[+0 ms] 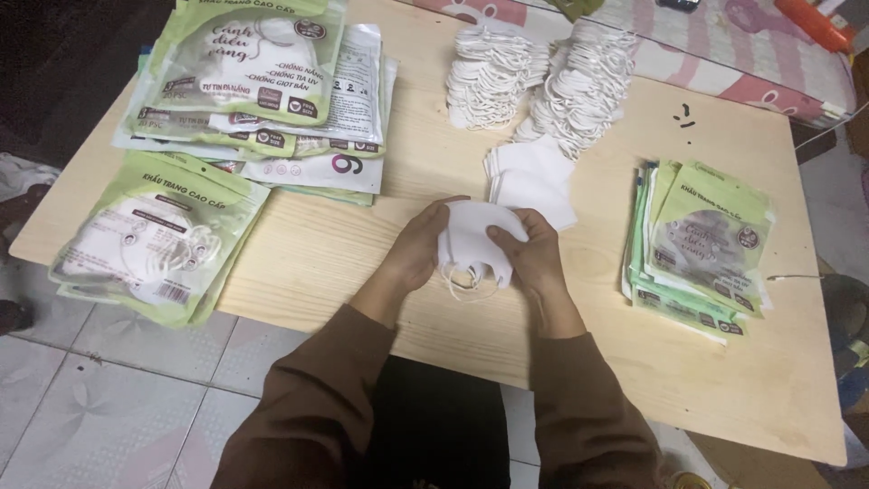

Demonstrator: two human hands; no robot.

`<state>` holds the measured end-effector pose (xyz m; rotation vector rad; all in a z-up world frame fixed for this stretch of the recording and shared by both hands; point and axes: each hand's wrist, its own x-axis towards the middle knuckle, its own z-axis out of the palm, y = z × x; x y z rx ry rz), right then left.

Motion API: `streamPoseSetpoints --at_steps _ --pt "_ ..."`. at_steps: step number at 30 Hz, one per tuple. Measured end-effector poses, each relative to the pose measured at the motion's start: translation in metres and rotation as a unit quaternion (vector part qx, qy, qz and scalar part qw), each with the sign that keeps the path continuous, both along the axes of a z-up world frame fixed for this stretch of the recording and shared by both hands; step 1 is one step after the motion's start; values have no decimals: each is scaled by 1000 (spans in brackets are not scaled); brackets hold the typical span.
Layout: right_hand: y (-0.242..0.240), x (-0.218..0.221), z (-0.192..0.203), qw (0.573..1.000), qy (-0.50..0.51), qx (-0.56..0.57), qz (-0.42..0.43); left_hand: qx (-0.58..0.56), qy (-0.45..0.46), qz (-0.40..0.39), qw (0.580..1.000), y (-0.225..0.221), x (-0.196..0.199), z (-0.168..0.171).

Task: Folding and packaging face masks into plastic bags

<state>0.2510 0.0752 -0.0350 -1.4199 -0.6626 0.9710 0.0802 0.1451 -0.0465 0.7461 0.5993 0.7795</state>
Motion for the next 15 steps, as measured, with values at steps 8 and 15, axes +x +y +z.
streamPoseSetpoints --at_steps 8,15 --pt "2 -7 1 995 -100 -27 -1 65 69 -2 996 -6 -2 -4" --pt "-8 50 20 839 -529 57 -113 -3 33 8 999 4 -2 -23"
